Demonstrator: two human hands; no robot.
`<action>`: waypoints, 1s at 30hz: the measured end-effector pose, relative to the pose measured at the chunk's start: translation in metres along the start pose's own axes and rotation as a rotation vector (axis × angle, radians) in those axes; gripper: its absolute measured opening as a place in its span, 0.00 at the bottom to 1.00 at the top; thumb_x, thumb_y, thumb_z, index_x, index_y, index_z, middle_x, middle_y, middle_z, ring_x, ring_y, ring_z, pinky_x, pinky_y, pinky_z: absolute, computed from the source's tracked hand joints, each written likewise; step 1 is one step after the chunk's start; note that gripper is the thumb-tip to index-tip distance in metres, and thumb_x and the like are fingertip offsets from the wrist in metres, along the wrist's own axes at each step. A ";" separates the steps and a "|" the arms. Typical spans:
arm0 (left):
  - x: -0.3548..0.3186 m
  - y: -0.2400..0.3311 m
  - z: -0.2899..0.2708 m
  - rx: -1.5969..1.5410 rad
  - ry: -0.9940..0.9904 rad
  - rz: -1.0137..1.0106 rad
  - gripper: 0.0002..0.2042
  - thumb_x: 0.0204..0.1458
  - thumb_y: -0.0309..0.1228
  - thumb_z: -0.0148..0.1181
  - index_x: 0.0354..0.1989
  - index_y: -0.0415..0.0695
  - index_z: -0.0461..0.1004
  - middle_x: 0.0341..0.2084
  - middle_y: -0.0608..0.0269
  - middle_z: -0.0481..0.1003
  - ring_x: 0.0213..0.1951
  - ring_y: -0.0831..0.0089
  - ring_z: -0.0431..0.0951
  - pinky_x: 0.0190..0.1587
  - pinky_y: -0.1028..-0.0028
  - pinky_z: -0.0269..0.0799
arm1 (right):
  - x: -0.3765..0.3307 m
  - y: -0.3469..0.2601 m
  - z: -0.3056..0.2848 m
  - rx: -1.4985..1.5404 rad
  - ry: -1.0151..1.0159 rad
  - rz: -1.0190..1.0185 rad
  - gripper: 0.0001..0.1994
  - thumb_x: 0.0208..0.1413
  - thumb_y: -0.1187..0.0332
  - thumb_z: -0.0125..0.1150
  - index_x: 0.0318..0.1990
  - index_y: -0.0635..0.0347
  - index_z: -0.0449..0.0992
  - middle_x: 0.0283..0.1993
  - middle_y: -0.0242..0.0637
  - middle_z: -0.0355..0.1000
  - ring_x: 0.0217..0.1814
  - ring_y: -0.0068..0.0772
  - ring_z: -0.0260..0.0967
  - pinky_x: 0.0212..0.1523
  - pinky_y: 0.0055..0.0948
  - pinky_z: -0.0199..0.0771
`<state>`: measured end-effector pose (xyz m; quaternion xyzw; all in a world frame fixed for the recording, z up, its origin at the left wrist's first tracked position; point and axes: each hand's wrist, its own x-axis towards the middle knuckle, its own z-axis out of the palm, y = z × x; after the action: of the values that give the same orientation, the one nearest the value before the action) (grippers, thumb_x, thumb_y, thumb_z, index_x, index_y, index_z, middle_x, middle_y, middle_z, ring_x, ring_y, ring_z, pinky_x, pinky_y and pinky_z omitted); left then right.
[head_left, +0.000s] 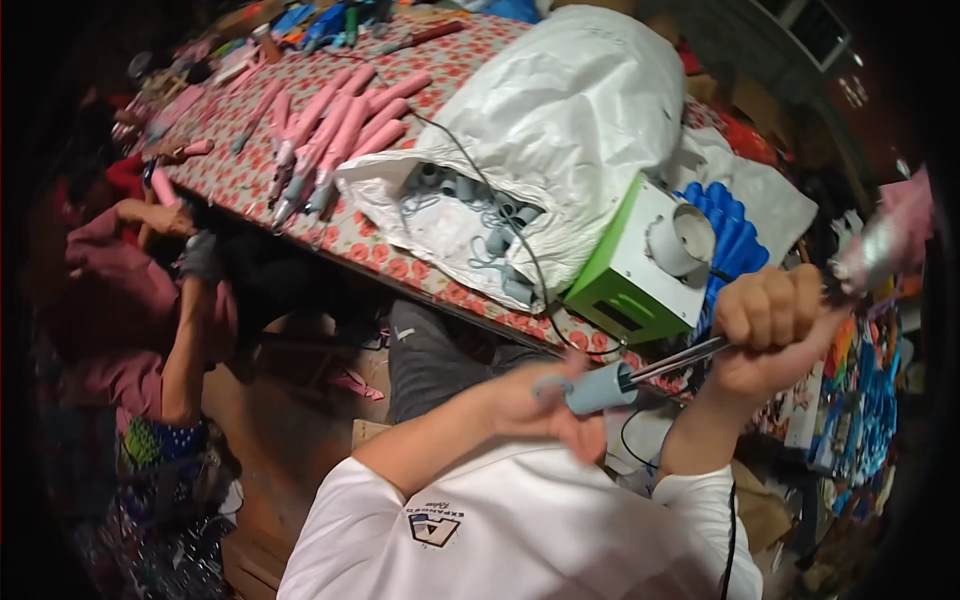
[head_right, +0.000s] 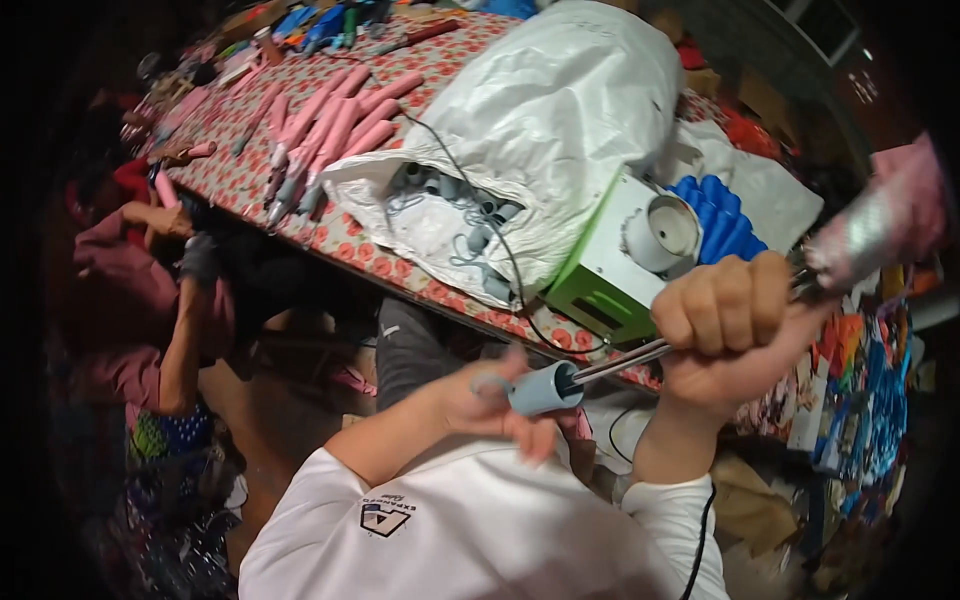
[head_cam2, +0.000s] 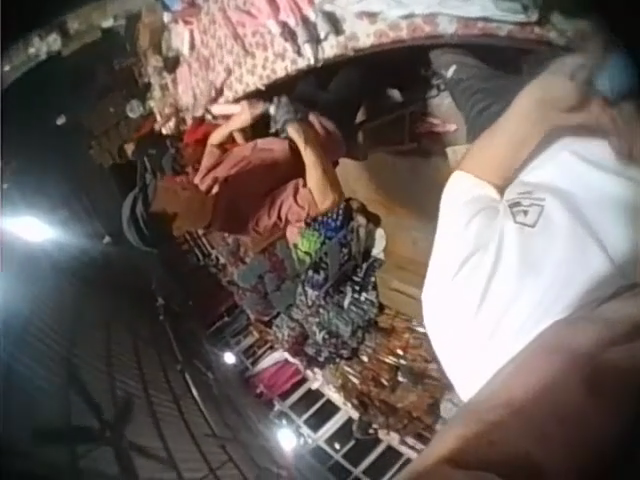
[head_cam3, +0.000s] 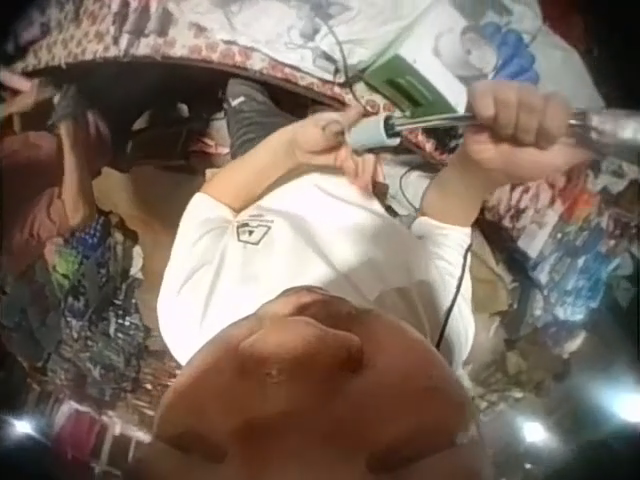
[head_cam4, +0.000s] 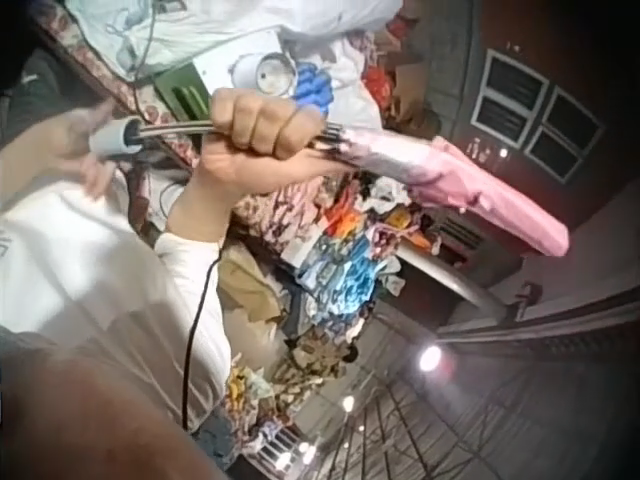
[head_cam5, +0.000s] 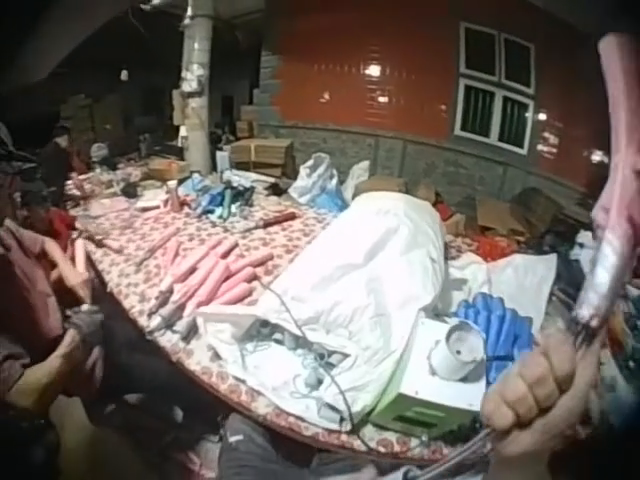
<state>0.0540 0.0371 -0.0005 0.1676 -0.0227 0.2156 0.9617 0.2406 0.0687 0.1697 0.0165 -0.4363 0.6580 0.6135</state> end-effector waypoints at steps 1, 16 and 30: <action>-0.002 -0.002 0.002 -0.084 -0.119 -0.164 0.28 0.57 0.49 0.53 0.48 0.31 0.70 0.30 0.50 0.76 0.30 0.64 0.75 0.35 0.72 0.73 | -0.004 0.008 -0.011 0.031 0.006 0.003 0.27 0.63 0.41 0.34 0.15 0.44 0.55 0.07 0.17 0.45 0.07 0.11 0.32 0.10 0.17 0.33; -0.045 -0.007 -0.006 0.978 0.550 0.286 0.18 0.50 0.31 0.64 0.48 0.38 0.70 0.24 0.63 0.74 0.25 0.77 0.69 0.31 0.82 0.66 | 0.021 0.007 -0.051 -0.129 0.321 0.001 0.26 0.58 0.46 0.51 0.46 0.65 0.69 0.40 0.43 0.72 0.52 0.45 0.68 0.54 0.41 0.68; -0.081 0.066 -0.064 0.105 0.874 0.669 0.18 0.60 0.51 0.47 0.36 0.47 0.69 0.13 0.74 0.60 0.13 0.84 0.53 0.14 0.82 0.49 | -0.113 0.156 -0.080 -0.583 0.262 0.758 0.22 0.59 0.64 0.56 0.57 0.67 0.65 0.50 0.46 0.71 0.53 0.30 0.66 0.55 0.27 0.65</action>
<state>-0.0493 0.0816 -0.0495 0.0939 0.3374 0.5598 0.7510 0.1813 0.0473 -0.0292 -0.3984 -0.4968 0.6819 0.3598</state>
